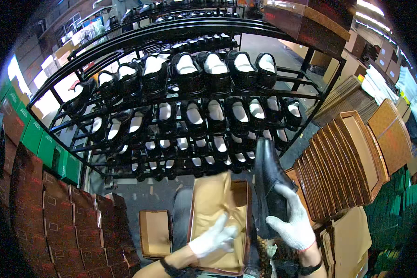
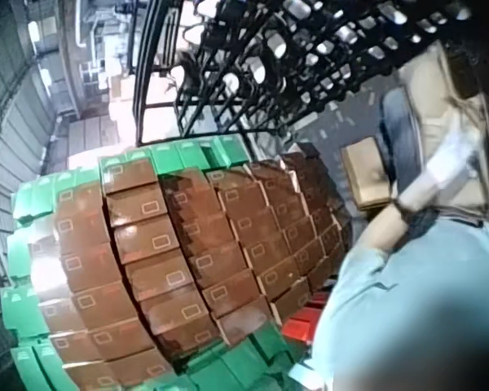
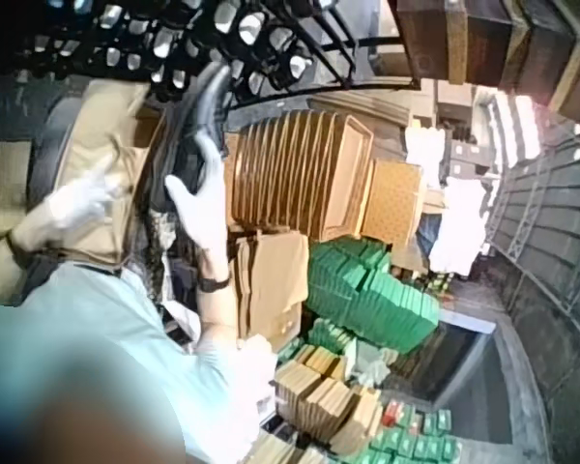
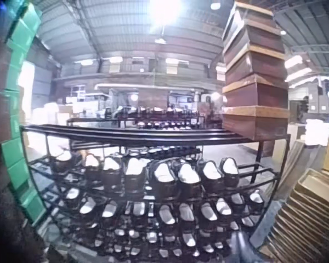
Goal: The person packs shoes by hand, taking a shoe from a rack, wiping it with a cloth, and placing it into a box with paper. They then place a lid on the box and stack it onto a pile of boxes.
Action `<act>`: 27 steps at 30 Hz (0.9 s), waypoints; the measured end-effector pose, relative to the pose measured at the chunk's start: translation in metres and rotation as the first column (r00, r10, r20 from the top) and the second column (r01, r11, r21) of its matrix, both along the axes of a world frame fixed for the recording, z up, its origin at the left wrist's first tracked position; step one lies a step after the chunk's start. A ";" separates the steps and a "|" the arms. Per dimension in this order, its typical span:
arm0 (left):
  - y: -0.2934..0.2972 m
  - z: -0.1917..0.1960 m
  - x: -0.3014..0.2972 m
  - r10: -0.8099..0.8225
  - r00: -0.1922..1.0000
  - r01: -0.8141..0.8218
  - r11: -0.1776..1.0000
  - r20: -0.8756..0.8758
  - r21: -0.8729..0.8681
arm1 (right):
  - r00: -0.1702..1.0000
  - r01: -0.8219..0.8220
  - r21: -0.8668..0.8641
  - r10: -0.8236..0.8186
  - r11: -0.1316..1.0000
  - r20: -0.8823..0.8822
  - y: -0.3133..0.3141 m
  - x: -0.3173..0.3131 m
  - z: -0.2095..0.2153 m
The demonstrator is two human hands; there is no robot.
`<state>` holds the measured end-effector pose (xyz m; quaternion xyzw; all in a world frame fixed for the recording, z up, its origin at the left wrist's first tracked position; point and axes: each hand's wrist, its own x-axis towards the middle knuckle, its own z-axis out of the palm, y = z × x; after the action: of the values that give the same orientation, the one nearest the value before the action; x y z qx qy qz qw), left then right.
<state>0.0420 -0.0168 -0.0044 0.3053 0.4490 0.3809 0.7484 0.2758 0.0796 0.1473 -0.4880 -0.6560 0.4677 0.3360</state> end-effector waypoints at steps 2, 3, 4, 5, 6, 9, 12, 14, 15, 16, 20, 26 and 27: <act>0.004 -0.068 0.040 -0.103 0.872 0.225 0.952 -0.479 0.206 | 0.976 -0.211 0.071 0.207 0.975 0.063 0.006 0.000 0.021; 0.003 -0.038 0.047 -0.183 0.824 0.265 0.961 -0.537 0.079 | 0.895 -0.322 0.329 0.173 0.888 0.411 0.019 -0.005 0.029; -0.007 -0.014 0.049 -0.196 0.759 0.353 0.925 -0.621 0.139 | 0.759 -0.546 0.423 0.213 0.723 0.616 0.039 -0.023 0.048; -0.014 0.004 0.050 -0.201 0.689 0.461 0.863 -0.697 0.207 | 0.581 -0.737 0.434 0.157 0.517 0.799 0.049 -0.042 0.073; -0.034 -0.006 0.053 -0.124 0.633 0.585 0.723 -0.764 0.368 | 0.419 -0.843 0.300 0.196 0.447 0.886 0.053 -0.062 0.080; -0.041 0.075 0.049 -0.178 0.630 0.691 0.573 -0.756 0.441 | -0.136 -0.958 -0.153 0.087 0.243 0.987 0.061 -0.079 -0.009; -0.014 0.067 -0.001 0.110 0.651 0.540 0.628 -0.751 0.561 | 0.439 -0.893 0.350 0.370 0.285 0.819 0.053 -0.080 -0.031; 0.024 0.038 -0.021 0.520 0.571 0.416 0.483 -0.635 0.771 | 0.704 -0.703 0.563 0.309 0.436 0.640 0.077 -0.059 0.018; 0.040 0.050 -0.032 0.574 0.504 0.433 0.479 -0.645 0.764 | 0.777 -0.552 0.617 0.077 0.560 0.625 0.086 -0.025 0.034; 0.048 0.039 -0.037 0.511 0.456 0.532 0.500 -0.729 0.684 | 0.784 -0.418 0.820 -0.301 0.392 0.543 0.093 0.007 0.050; 0.094 -0.007 -0.024 0.326 0.373 0.732 0.471 -0.868 0.492 | 0.204 -0.030 0.760 -0.740 0.650 0.641 0.112 0.209 0.057; 0.061 0.009 -0.011 0.437 0.495 0.517 0.547 -0.751 0.659 | 0.549 0.335 0.913 -0.836 0.232 0.011 0.102 0.257 0.051; 0.047 0.012 -0.016 0.432 0.496 0.512 0.555 -0.753 0.656 | 0.557 0.464 0.867 -0.821 0.183 -0.124 0.098 0.300 0.046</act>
<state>0.0260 0.0298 0.0073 0.7771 0.5131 0.3144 0.1846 0.5757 0.1774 0.1937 -0.5766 -0.5630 -0.1982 0.5579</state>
